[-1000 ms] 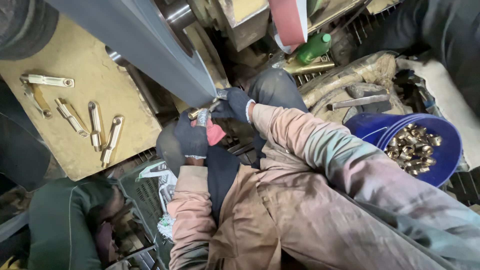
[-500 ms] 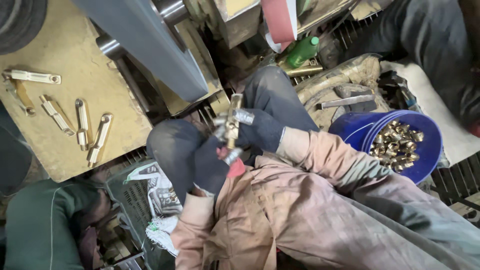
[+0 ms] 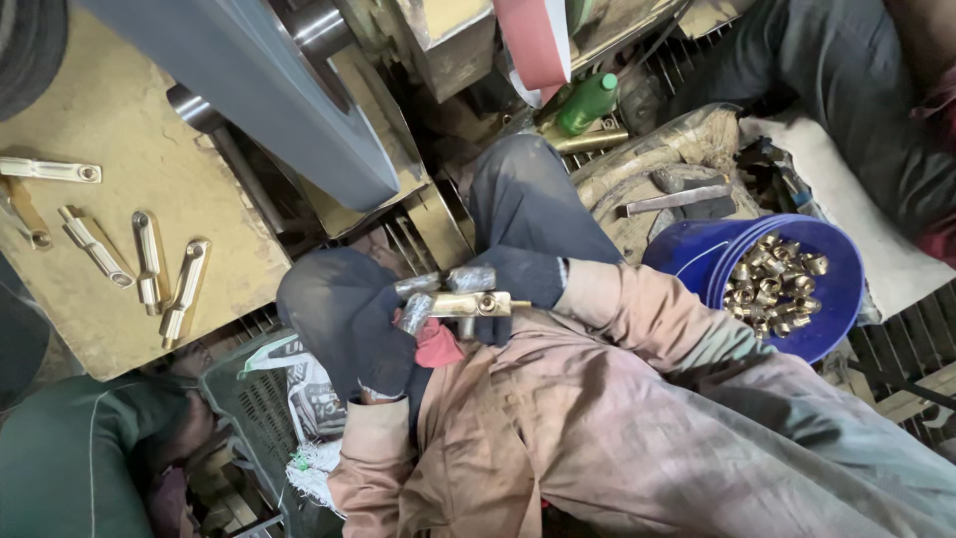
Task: The person sits on the floor and repeatedly picks up small brass-colored metal parts from a white bag. They hold each part against a rotating grinding wheel to polish it, then place the finished part on a nearby wooden board. The process is repeated for multiple items.
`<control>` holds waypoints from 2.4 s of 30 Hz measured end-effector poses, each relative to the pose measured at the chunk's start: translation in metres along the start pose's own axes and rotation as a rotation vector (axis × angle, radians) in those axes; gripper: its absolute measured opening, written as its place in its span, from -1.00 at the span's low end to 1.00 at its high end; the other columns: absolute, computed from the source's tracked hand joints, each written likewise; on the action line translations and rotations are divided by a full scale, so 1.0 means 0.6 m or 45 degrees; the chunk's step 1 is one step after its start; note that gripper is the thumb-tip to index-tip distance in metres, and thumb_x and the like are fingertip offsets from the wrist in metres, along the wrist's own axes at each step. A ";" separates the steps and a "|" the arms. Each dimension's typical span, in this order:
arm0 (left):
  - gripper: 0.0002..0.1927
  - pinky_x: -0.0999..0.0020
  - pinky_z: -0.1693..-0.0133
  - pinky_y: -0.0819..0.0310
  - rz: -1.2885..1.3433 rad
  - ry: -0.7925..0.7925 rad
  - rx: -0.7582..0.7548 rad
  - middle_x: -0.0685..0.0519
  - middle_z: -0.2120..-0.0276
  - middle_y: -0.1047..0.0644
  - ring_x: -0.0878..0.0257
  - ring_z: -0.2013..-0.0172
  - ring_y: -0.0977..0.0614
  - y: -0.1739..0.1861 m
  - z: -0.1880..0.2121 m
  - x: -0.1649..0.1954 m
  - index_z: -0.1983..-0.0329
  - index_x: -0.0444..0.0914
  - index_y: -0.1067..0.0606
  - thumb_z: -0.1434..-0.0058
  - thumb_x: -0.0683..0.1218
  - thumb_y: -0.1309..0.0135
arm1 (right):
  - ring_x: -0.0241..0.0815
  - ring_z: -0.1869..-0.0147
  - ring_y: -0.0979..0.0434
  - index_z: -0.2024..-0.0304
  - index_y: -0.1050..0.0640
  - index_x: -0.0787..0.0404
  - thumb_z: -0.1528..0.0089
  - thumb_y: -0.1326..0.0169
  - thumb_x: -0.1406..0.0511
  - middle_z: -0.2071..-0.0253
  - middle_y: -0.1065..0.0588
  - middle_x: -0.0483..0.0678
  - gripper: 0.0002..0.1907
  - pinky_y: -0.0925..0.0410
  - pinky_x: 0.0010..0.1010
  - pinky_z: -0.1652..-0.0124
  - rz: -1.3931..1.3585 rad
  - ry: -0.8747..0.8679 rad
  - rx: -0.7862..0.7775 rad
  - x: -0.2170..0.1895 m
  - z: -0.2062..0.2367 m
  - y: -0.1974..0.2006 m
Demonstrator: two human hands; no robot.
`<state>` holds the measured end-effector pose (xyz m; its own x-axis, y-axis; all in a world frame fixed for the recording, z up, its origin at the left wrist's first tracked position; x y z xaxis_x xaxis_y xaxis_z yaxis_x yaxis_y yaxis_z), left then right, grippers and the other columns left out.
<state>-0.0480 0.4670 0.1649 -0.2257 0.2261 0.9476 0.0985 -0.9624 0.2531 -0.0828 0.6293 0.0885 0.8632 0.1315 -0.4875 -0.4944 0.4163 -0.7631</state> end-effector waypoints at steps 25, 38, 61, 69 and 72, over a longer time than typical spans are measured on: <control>-0.83 0.27 0.26 -0.57 0.963 0.194 0.148 -0.06 0.29 -0.56 0.15 0.34 -0.62 0.022 -0.181 -0.187 0.07 -0.40 -0.50 -0.38 -0.26 0.08 | -0.17 0.19 -0.69 -0.16 -0.52 0.32 -0.25 -0.21 0.41 0.13 -0.61 0.07 -0.59 -0.59 -0.33 0.23 0.576 0.479 0.454 -0.218 -0.090 0.120; -0.71 0.05 0.27 -0.49 1.522 0.456 -0.020 -0.08 0.33 -0.52 -0.02 0.35 -0.56 -0.006 -0.230 -0.325 0.08 -0.32 -0.48 -0.42 -0.02 0.15 | -0.28 0.30 -0.64 -0.18 -0.50 0.35 -0.27 -0.22 0.36 0.20 -0.61 0.03 -0.56 -0.59 -0.37 0.32 0.633 0.538 0.601 -0.222 -0.112 0.111; -0.67 0.07 0.26 -0.50 -1.024 -1.038 0.133 -0.08 0.33 -0.54 -0.04 0.35 -0.57 -0.035 -0.200 -0.115 0.28 -0.27 -0.53 0.11 -0.02 -0.07 | 0.22 0.15 -0.62 0.14 -0.59 0.28 -0.17 -0.31 0.06 0.26 -0.59 0.17 -0.56 -0.45 -0.04 0.19 1.917 0.836 1.116 -0.257 -0.090 0.021; -0.66 0.14 0.20 -0.54 -0.007 -0.223 -0.055 -0.06 0.28 -0.55 0.03 0.29 -0.59 0.028 -0.162 -0.112 0.20 -0.28 -0.53 0.06 -0.06 -0.13 | 0.00 0.05 -0.70 -0.10 -0.57 0.28 -0.24 -0.29 0.16 0.11 -0.64 0.10 -0.53 -0.52 -0.27 0.08 1.619 0.927 0.915 -0.232 0.008 -0.064; -0.66 0.16 0.18 -0.55 -0.121 -0.316 0.013 -0.06 0.26 -0.55 0.06 0.27 -0.60 0.057 -0.103 -0.036 0.17 -0.28 -0.53 0.04 -0.08 -0.15 | -0.14 -0.10 -0.62 -0.26 -0.46 0.34 -0.30 -0.21 0.33 -0.06 -0.62 0.05 -0.51 -0.48 -0.33 -0.08 1.161 0.846 0.630 -0.209 0.016 -0.075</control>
<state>-0.0994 0.4199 0.1408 0.0099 0.3468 0.9379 0.0982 -0.9337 0.3443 -0.1680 0.6030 0.1881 -0.0687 0.1297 -0.9892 -0.6719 0.7269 0.1419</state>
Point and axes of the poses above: each hand's wrist, its own z-axis away from the middle knuckle, its own y-axis out of the back of the hand, x = y × z, the point moved 10 cm from there along -z, towards the middle knuckle
